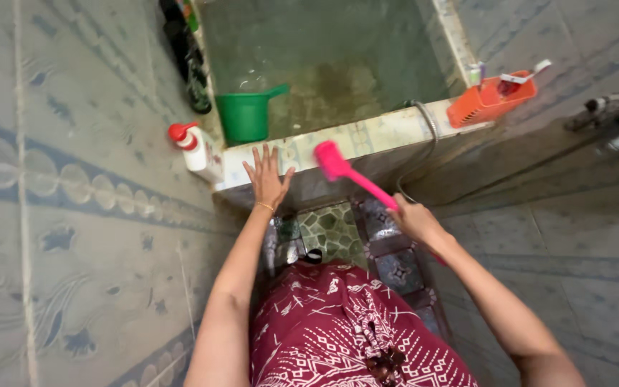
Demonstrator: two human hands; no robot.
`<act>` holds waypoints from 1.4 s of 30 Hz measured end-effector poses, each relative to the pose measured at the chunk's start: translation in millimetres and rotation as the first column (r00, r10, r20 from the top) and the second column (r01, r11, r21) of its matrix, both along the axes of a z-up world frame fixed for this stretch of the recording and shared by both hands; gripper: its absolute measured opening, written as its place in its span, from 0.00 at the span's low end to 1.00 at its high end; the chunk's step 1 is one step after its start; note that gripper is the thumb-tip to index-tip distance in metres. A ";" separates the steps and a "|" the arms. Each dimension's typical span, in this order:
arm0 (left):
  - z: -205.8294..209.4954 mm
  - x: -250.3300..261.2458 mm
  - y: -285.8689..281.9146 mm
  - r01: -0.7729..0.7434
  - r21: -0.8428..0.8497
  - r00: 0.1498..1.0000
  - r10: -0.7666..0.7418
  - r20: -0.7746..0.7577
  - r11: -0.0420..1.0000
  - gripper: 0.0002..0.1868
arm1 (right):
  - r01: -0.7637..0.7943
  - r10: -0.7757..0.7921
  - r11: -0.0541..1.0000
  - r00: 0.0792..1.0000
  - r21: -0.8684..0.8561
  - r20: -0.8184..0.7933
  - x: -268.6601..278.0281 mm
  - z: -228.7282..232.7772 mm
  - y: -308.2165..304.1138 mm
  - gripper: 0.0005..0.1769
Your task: The person scrubs the tiled ledge and walls of a bathroom basin using a brush.
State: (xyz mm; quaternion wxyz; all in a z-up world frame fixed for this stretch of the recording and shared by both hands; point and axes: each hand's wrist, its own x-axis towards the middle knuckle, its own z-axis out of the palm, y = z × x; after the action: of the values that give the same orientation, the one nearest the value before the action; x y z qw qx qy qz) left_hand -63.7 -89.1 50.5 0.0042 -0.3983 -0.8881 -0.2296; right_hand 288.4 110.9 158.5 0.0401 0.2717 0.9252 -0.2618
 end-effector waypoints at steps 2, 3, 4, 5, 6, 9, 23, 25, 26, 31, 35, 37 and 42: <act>-2.6 7.4 24.8 0.077 -0.027 0.997 -0.077 -0.025 0.997 0.44 | 0.158 -0.158 0.987 0.987 -0.017 0.008 21.6 -12.4 11.9 0.18; -5.0 13.8 38.1 0.133 -0.058 0.990 -0.136 -0.046 0.989 0.43 | 0.236 -0.236 0.972 0.971 0.004 0.025 31.9 -20.0 18.0 0.18; -7.6 20.7 52.0 0.162 -0.056 0.985 -0.165 -0.048 0.985 0.43 | 0.316 -0.317 0.948 0.948 0.027 0.041 41.2 -28.7 21.0 0.19; -10.7 28.6 66.2 0.215 -0.100 0.975 -0.219 -0.031 0.971 0.42 | 0.344 -0.345 0.939 0.938 0.028 0.039 49.3 -38.5 20.9 0.19; -13.8 36.3 81.4 0.269 -0.142 0.962 -0.274 -0.013 0.953 0.42 | 0.410 -0.410 0.912 0.911 -0.005 0.037 57.3 -48.4 19.7 0.19; -22.9 60.6 124.4 0.409 -0.163 0.907 -0.420 -0.037 0.898 0.41 | 0.526 -0.526 0.849 0.850 -0.049 0.009 73.3 -78.3 3.8 0.19; -61.8 102.1 234.9 0.585 -0.420 0.783 -0.618 0.070 0.694 0.42 | 0.767 -0.826 0.563 0.529 -0.307 -0.194 38.3 -160.4 -46.5 0.19; -63.6 98.2 234.6 0.581 -0.436 0.787 -0.612 0.085 0.687 0.44 | 0.770 -0.891 0.442 0.435 -0.460 -0.127 32.4 -168.6 -39.9 0.20; -64.8 97.7 234.0 0.584 -0.433 0.777 -0.628 0.051 0.687 0.45 | 0.771 -0.895 0.433 0.428 -0.466 -0.122 30.7 -171.1 -36.2 0.20; -64.6 98.5 233.1 0.590 -0.428 0.762 -0.648 0.015 0.685 0.48 | 0.779 -0.915 0.383 0.392 -0.496 -0.091 27.1 -168.4 -16.8 0.18; -65.1 98.9 231.2 0.604 -0.369 0.766 -0.642 0.024 0.707 0.51 | 0.759 -0.924 0.341 0.380 -0.555 -0.049 27.5 -163.0 -20.1 0.18; -64.9 97.4 230.4 0.610 -0.367 0.765 -0.643 0.043 0.702 0.51 | 0.769 -0.920 0.358 0.387 -0.530 -0.061 29.4 -160.6 -27.2 0.18; -59.5 98.1 233.2 0.613 -0.362 0.775 -0.624 0.102 0.702 0.53 | 0.729 -0.894 0.402 0.443 -0.554 -0.066 24.4 -152.4 -63.1 0.18</act>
State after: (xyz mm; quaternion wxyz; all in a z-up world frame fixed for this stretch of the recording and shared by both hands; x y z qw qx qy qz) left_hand 34.4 144.1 -9.0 -0.1366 -0.6693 -0.7293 -0.0377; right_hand 312.8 47.8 6.1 -0.2010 0.6252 0.5689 -0.4951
